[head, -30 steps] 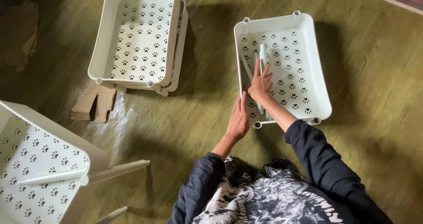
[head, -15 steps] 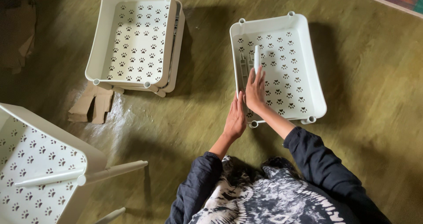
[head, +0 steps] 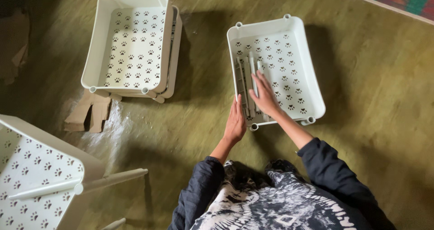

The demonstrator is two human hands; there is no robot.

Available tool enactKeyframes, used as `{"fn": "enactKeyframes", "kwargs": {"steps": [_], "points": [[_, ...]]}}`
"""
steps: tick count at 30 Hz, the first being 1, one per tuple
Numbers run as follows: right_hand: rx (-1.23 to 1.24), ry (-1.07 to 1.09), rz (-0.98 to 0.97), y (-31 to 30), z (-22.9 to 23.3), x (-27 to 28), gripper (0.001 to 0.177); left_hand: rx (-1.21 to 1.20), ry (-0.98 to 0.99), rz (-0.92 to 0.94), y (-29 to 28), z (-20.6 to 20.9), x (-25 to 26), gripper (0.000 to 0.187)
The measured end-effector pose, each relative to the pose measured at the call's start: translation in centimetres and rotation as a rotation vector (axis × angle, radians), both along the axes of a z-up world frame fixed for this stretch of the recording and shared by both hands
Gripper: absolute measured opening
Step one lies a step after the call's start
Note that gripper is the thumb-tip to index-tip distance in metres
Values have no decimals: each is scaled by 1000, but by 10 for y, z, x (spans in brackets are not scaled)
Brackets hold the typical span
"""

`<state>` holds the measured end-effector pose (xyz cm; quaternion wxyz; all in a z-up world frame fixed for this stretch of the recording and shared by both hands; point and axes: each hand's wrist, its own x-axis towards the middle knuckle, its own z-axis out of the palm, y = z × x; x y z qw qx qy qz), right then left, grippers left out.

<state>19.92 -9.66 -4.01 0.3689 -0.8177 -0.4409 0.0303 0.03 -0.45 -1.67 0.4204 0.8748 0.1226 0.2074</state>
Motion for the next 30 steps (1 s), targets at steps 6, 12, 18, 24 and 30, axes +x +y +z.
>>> {"fn": "enactKeyframes", "kwargs": {"steps": [6, 12, 18, 24, 30], "points": [[173, -117, -434, -87, 59, 2, 78, -40, -87, 15, -5, 0, -1, 82], [-234, 102, -813, -184, 46, 40, 58, -234, -94, 145, -30, 12, 12, 94], [-202, -13, -700, -200, 4, 58, 36, -259, -64, 286, -48, 22, 20, 95], [-150, 155, -806, -211, 8, 54, 20, -216, -54, 269, -59, 17, 31, 81], [-64, 102, -924, -269, 18, 67, 22, -141, -1, 171, -89, 19, 70, 71]]}}
